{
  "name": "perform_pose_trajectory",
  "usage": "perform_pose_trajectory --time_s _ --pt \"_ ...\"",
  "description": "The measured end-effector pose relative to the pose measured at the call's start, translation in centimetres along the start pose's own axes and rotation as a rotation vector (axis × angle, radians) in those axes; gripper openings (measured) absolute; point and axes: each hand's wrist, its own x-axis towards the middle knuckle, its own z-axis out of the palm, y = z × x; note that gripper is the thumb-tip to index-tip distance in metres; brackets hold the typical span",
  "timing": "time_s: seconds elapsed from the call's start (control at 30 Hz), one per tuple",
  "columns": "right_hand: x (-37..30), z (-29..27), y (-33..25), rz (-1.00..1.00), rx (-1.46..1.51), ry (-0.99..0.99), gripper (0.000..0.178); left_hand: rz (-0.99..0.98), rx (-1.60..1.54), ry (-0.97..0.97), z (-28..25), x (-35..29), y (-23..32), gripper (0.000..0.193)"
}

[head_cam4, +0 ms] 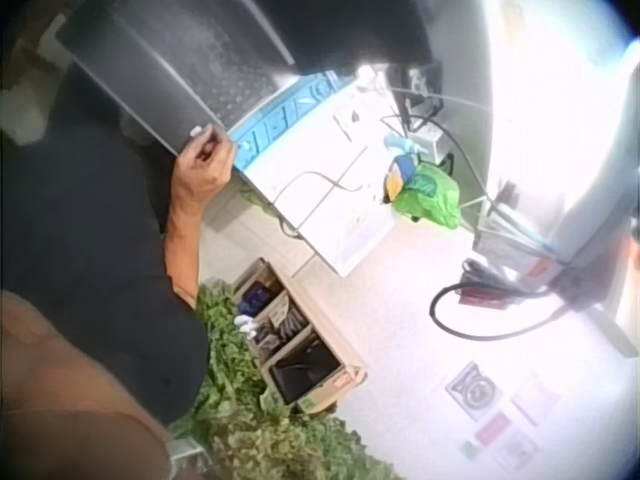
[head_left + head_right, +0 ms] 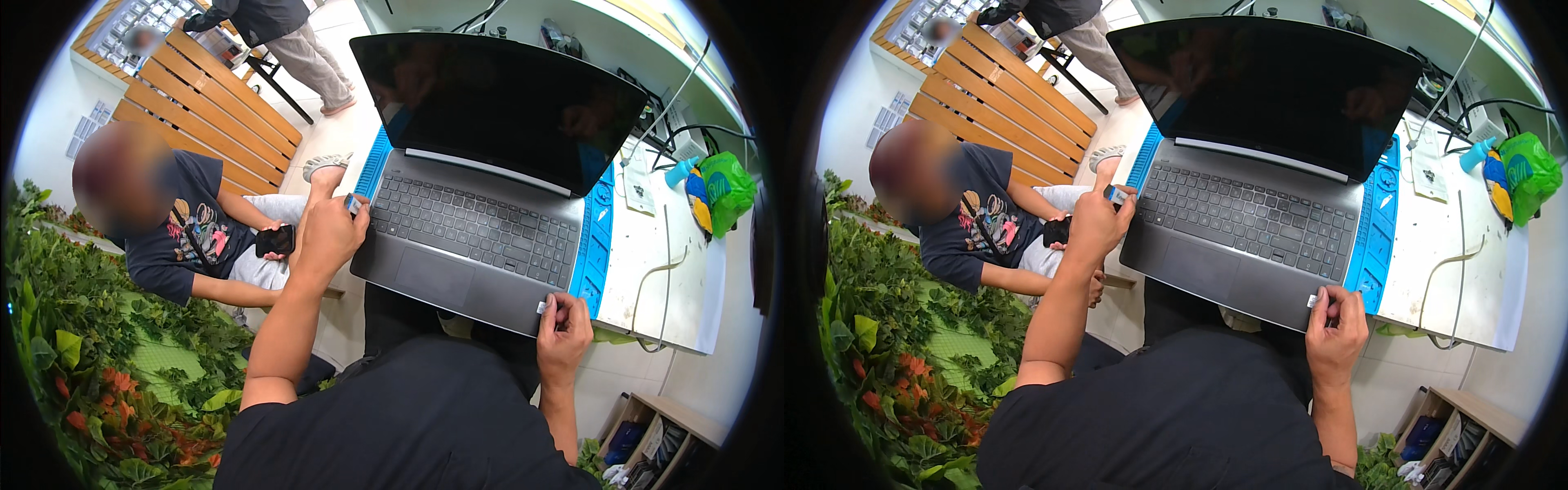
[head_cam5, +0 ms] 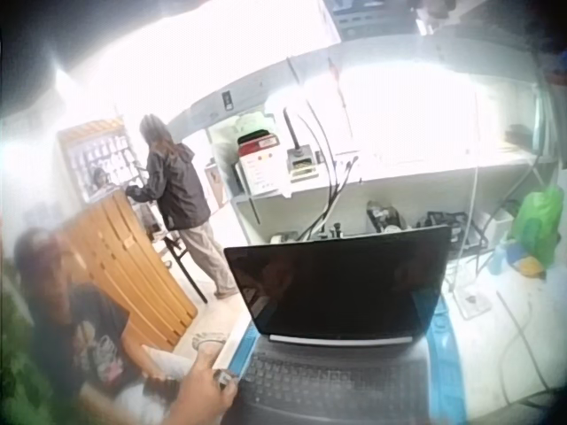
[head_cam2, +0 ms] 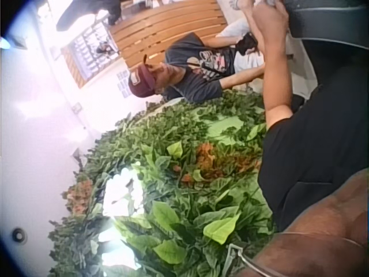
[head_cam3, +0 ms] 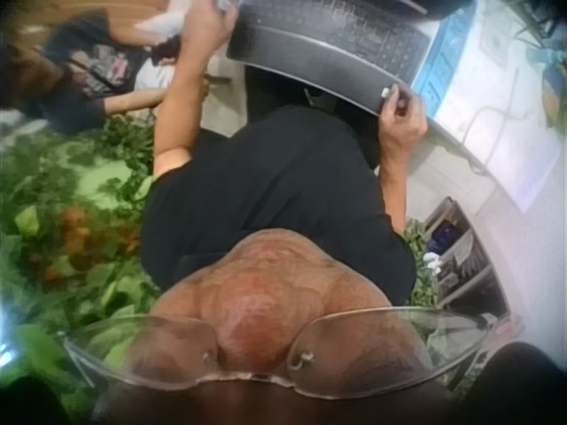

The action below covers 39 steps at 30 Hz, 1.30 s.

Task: The person opens a drawer to retrieve a screwdriver, then removes screws from the back of a laptop on a workbench. The person peels off a rubber strip from the bottom of the laptop, removes additional screws, and then flips the laptop over to open the screen lid and begin prying the keyboard bezel.

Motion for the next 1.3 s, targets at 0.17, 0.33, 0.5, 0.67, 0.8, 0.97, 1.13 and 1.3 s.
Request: perform_pose_trajectory --time_s 0.17,0.33,0.5,0.67,0.8,0.97,1.13,1.3 --pt "0.0 0.1 -0.2 0.006 -0.003 -0.004 0.007 -0.071 -0.192 -0.020 -0.5 -1.0 -0.1 0.029" --pt "-0.1 0.1 0.0 0.023 -0.006 -0.008 0.007 -0.217 -0.368 -0.090 -0.7 -2.6 -1.3 0.028" --pt "-0.1 0.1 0.1 0.027 -0.019 -0.022 0.007 -0.506 -0.707 -0.218 0.1 -2.5 -3.4 0.027" --pt "-0.1 0.0 -0.1 0.015 -0.020 -0.029 0.007 -0.458 -0.809 -0.127 0.7 -3.2 -3.8 0.025" --pt "-0.3 0.2 0.5 0.036 -0.003 -0.022 0.007 -0.216 -0.419 -0.050 0.1 -4.3 -2.7 0.022" --pt "-0.1 0.2 0.3 -0.008 -0.016 -0.013 0.005 -0.073 -0.025 -0.052 -1.9 -6.3 -0.9 0.019" --pt "-0.3 0.3 0.5 0.048 0.006 -0.020 0.007 -0.225 -0.210 -0.132 -1.9 -8.1 -1.8 0.020" --pt "-0.3 0.3 0.5 0.030 -0.011 -0.024 0.007 -0.562 -0.747 -0.171 -1.2 -9.1 -3.1 0.023"
